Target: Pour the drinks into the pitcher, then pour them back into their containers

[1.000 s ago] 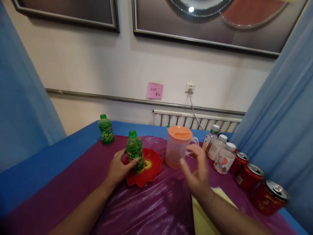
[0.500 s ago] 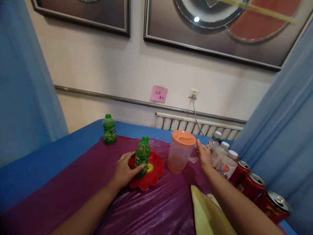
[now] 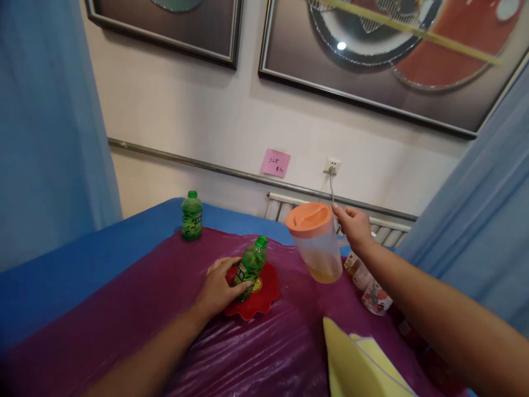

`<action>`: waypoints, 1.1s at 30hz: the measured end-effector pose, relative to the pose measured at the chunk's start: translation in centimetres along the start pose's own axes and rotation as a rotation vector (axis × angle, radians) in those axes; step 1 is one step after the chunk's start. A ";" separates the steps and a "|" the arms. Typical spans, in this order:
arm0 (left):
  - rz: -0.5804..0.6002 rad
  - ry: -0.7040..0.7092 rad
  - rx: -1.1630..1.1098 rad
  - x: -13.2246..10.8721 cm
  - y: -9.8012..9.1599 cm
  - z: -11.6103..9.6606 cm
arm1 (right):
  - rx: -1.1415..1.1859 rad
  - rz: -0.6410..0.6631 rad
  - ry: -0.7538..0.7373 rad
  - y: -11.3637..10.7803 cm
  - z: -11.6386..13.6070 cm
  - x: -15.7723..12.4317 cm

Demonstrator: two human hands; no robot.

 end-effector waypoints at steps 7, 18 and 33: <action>0.018 0.025 -0.006 -0.1 -0.2 -0.3 | -0.094 0.150 -0.126 0.9 6.0 1.7; 0.028 0.022 -0.043 -0.3 -0.4 -0.5 | -0.174 0.250 -0.275 2.6 8.7 2.1; 0.027 -0.013 -0.043 -0.4 -0.4 -0.6 | -0.310 0.282 -0.388 3.1 10.0 2.1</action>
Point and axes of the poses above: each hand's wrist, its own x-axis towards the middle knuckle, its own y-axis out of the palm, z = x × y, the point moved 2 cm from there along x, towards the middle knuckle, and after that the axes turned 7 degrees about -z, right-handed, at the moved point
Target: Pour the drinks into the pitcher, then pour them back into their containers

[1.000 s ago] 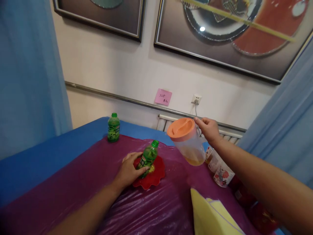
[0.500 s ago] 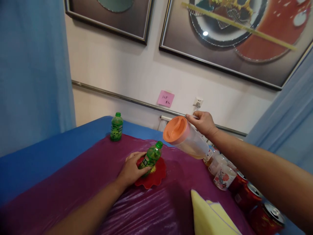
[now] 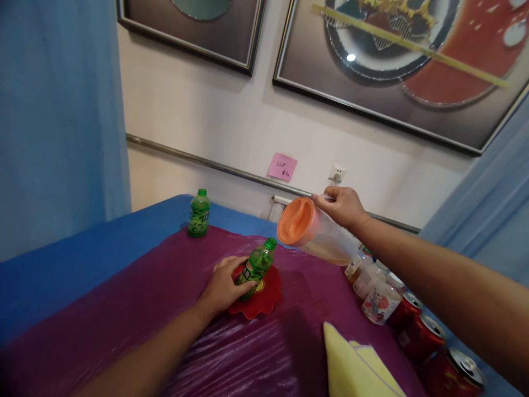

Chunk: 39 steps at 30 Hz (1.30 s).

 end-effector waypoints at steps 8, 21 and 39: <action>0.029 0.006 -0.002 0.0 -0.1 -0.2 | -0.046 0.008 -0.046 0.1 0.8 0.3; 0.038 0.003 -0.016 -0.1 -0.1 -0.3 | -0.094 0.014 -0.088 0.1 1.4 0.6; 0.022 0.015 -0.026 -0.2 0.1 0.0 | -0.120 0.025 -0.122 0.0 1.9 0.9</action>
Point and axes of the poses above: each hand's wrist, its own x-axis towards the middle knuckle, its own y-axis out of the palm, z = x × y, the point moved 2 cm from there along x, towards the middle knuckle, and after that the axes turned 7 degrees about -z, right-handed, at the moved point
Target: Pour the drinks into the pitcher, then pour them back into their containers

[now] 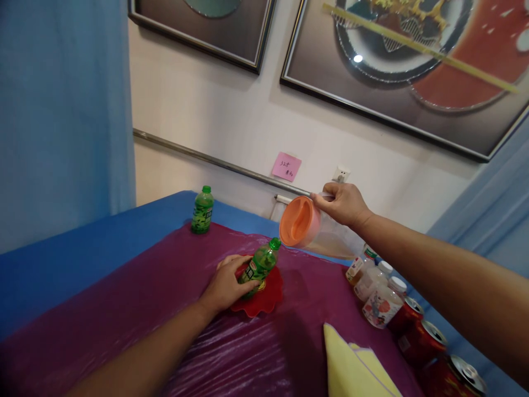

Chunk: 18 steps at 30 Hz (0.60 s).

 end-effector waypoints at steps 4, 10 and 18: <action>-0.011 0.015 -0.005 0.0 0.1 0.1 | 0.003 -0.005 0.001 -0.1 0.1 0.0; -0.003 0.016 -0.005 -0.1 0.0 0.0 | 0.008 -0.003 0.011 -0.2 0.3 0.0; -0.008 0.017 -0.006 -0.1 -0.1 -0.2 | 0.008 -0.022 -0.009 -0.4 0.8 0.2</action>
Point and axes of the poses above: each hand's wrist, its own x-axis towards the middle knuckle, its own y-axis out of the palm, z = x × y, the point moved 2 cm from there along x, towards the middle knuckle, and after that the axes turned 7 degrees about -z, right-handed, at the moved point
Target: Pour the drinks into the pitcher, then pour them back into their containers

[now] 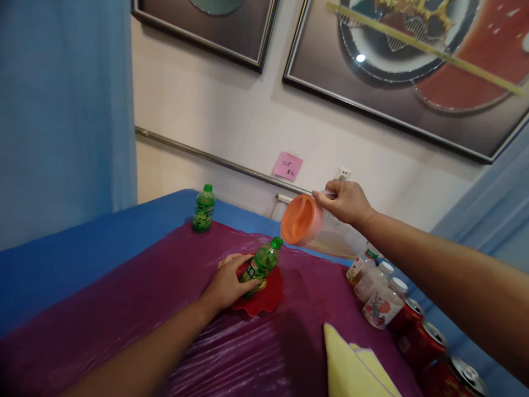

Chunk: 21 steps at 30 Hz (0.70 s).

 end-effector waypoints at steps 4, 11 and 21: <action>-0.001 -0.008 -0.008 0.0 0.0 0.0 | -0.004 0.004 0.006 -0.3 0.0 0.2; -0.002 0.000 -0.020 0.0 0.0 0.0 | -0.009 0.007 0.007 -0.8 0.2 0.3; 0.005 -0.030 -0.033 -0.1 0.2 0.0 | -0.023 0.020 0.015 -0.7 0.6 0.5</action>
Point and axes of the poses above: each hand's wrist, its own x-axis towards the middle knuckle, its own y-axis out of the palm, z = x × y, the point moved 2 cm from there along x, towards the middle knuckle, and after that the axes turned 7 degrees about -z, right-handed, at the moved point
